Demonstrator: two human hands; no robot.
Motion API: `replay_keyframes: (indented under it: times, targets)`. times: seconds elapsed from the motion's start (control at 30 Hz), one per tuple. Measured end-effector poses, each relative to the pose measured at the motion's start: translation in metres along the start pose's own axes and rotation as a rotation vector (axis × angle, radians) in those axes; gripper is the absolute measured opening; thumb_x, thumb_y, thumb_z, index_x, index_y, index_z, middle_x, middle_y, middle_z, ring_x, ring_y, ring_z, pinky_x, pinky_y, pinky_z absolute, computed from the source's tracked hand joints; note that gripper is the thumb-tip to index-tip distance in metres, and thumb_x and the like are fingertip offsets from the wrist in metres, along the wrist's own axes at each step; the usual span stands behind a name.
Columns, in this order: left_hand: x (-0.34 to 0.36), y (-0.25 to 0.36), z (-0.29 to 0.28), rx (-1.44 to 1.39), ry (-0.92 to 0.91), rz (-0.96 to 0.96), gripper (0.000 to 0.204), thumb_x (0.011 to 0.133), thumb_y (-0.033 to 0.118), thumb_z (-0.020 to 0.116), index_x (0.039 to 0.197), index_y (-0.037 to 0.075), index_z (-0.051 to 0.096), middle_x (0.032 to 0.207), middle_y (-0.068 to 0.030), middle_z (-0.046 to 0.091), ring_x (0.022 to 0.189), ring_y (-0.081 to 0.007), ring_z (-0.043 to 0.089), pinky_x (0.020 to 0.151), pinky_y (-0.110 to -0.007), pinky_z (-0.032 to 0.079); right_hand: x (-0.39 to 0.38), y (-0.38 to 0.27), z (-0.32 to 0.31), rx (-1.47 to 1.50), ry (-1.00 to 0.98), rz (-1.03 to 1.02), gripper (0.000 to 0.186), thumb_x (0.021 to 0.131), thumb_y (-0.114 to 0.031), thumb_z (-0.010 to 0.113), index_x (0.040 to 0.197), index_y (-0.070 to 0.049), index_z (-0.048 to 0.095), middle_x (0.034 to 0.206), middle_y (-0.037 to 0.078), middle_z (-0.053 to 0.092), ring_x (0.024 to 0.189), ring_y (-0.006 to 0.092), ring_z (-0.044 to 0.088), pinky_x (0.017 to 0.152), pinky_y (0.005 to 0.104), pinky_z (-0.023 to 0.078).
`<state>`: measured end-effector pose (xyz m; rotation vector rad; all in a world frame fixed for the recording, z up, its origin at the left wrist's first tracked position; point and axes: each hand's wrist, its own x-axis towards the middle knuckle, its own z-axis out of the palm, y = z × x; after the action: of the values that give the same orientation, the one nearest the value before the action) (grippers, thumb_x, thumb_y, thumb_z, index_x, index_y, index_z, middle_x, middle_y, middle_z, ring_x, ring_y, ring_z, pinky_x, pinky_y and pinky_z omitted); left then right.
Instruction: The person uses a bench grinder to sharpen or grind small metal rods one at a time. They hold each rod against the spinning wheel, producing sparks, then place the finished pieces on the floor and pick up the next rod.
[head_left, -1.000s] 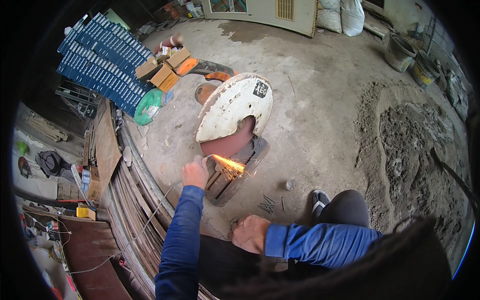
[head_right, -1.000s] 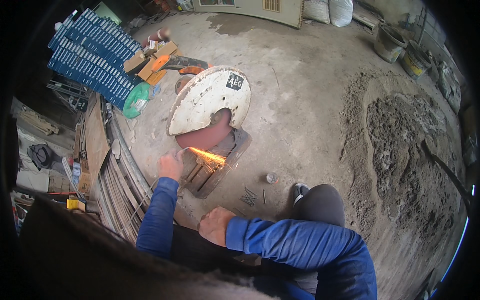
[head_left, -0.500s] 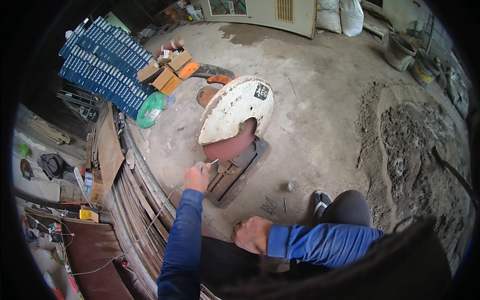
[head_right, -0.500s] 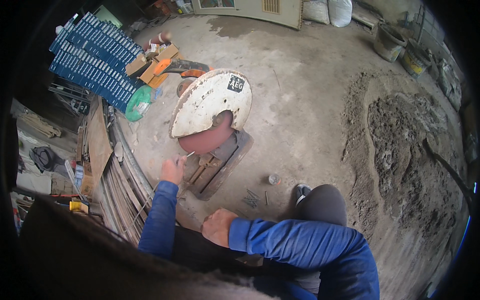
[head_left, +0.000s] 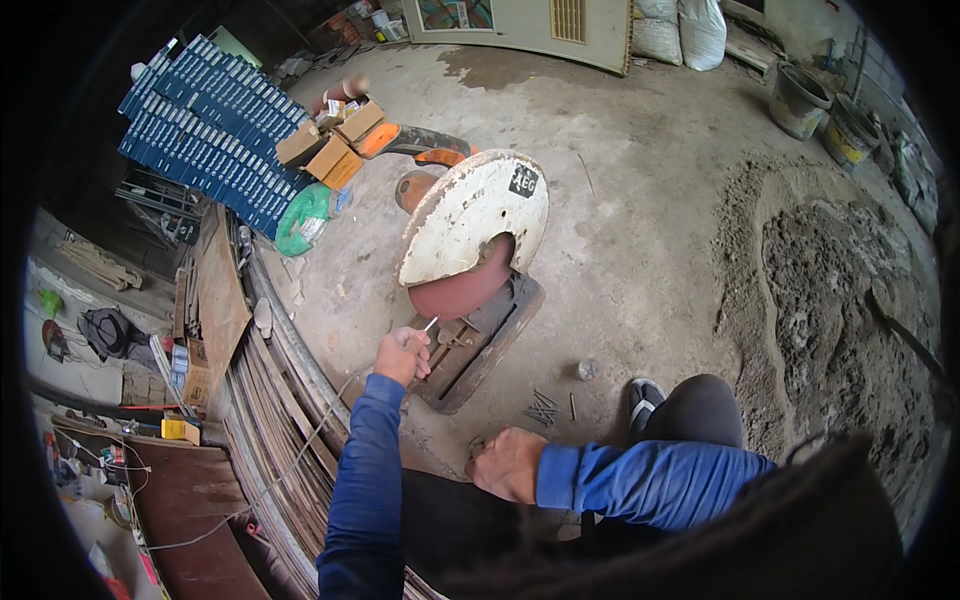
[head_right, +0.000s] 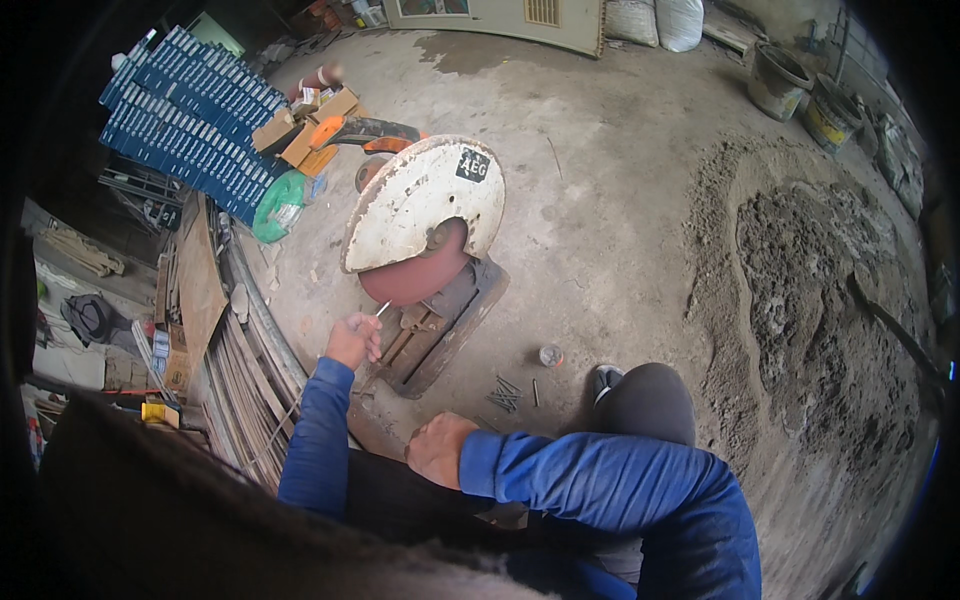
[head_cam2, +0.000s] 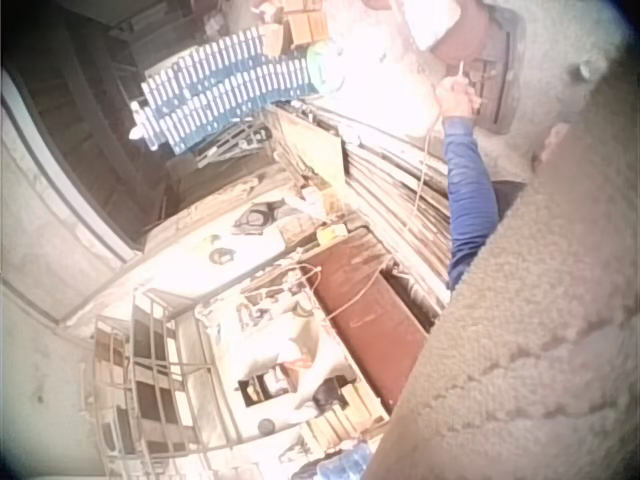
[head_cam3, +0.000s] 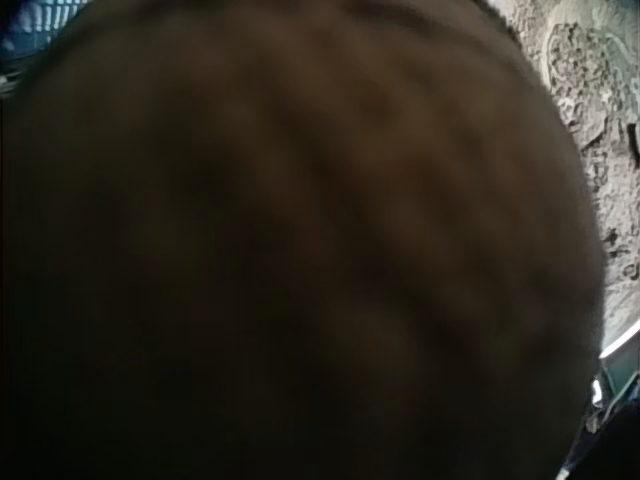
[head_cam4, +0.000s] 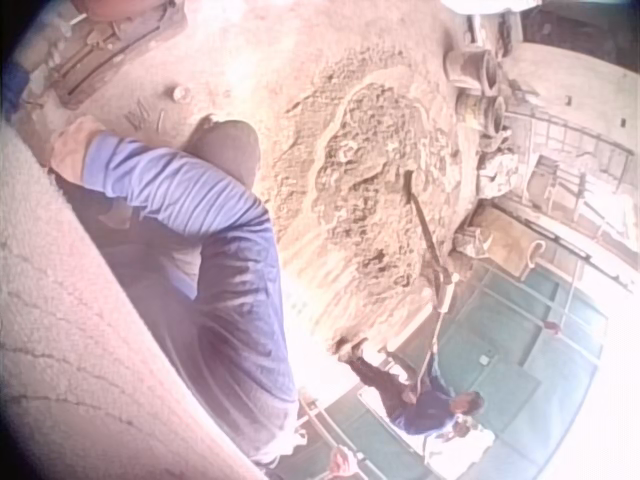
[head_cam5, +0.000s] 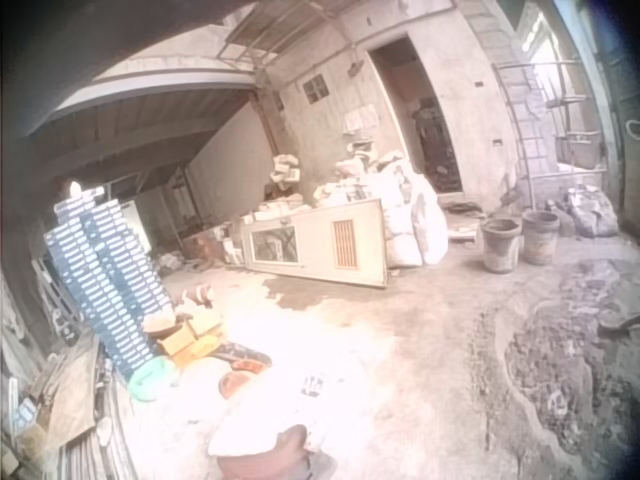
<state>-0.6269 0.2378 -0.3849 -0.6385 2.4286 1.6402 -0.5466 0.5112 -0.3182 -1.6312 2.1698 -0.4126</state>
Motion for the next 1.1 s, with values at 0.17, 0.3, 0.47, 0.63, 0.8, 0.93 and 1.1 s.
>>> replay_keyframes:
  times: [0.17,0.3,0.47,0.63,0.8,0.93,1.1]
  targets:
    - [0.003,0.0,0.003,0.127,0.094,0.039,0.022,0.099,0.019,0.054,0.089,0.002,0.063,0.062,-0.0042,0.056,0.045,-0.0131,0.056,0.04,-0.029,0.043,0.0,0.001,0.001,0.007,0.02,-0.001,0.023,0.081,-0.023,0.059,0.089,-0.01,0.076,0.09,0.009,0.073,0.087,0.027,0.071,0.075,0.0379,0.056]
    - [0.006,0.0,0.005,0.396,0.228,0.135,0.023,0.096,0.02,0.056,0.084,0.003,0.066,0.062,-0.0075,0.059,0.049,-0.0176,0.057,0.046,-0.034,0.045,-0.001,0.003,0.001,0.037,0.029,-0.024,0.022,0.08,-0.022,0.059,0.088,-0.01,0.075,0.09,0.009,0.073,0.085,0.0268,0.071,0.074,0.0379,0.056]
    - [0.008,0.005,0.006,0.769,0.393,0.333,0.023,0.092,0.026,0.059,0.085,0.005,0.067,0.076,-0.0234,0.064,0.074,-0.0438,0.062,0.066,-0.05,0.048,-0.001,0.003,0.001,0.023,0.059,-0.039,0.02,0.08,-0.02,0.059,0.088,-0.011,0.075,0.091,0.008,0.073,0.085,0.0256,0.071,0.073,0.0378,0.056]
    - [0.004,0.013,0.012,0.881,0.433,0.359,0.026,0.093,0.029,0.058,0.083,0.005,0.066,0.078,-0.0239,0.065,0.078,-0.0458,0.062,0.069,-0.053,0.048,-0.001,0.0,-0.001,-0.004,0.029,-0.003,0.02,0.081,-0.018,0.058,0.09,-0.012,0.076,0.092,0.006,0.073,0.087,0.0254,0.071,0.074,0.0375,0.056]
    - [0.004,0.017,0.014,0.947,0.463,0.36,0.027,0.093,0.03,0.058,0.082,0.006,0.065,0.078,-0.0226,0.066,0.077,-0.0444,0.063,0.069,-0.053,0.049,-0.001,0.001,-0.002,-0.017,0.008,-0.025,0.02,0.082,-0.017,0.058,0.09,-0.012,0.076,0.092,0.006,0.073,0.087,0.0256,0.071,0.074,0.0376,0.057]
    - [0.006,0.016,0.014,0.976,0.489,0.364,0.026,0.092,0.03,0.059,0.082,0.007,0.065,0.077,-0.022,0.066,0.076,-0.0438,0.063,0.068,-0.053,0.049,0.0,0.002,0.0,-0.007,0.044,-0.025,0.02,0.081,-0.017,0.058,0.089,-0.012,0.076,0.092,0.006,0.073,0.087,0.0261,0.071,0.074,0.0377,0.057]
    - [0.008,0.012,0.015,0.985,0.507,0.385,0.026,0.092,0.03,0.06,0.081,0.007,0.064,0.075,-0.0218,0.065,0.075,-0.0436,0.063,0.067,-0.053,0.049,-0.001,0.002,0.001,-0.023,0.064,-0.028,0.02,0.081,-0.017,0.058,0.089,-0.012,0.075,0.091,0.007,0.073,0.086,0.0264,0.071,0.074,0.038,0.057]
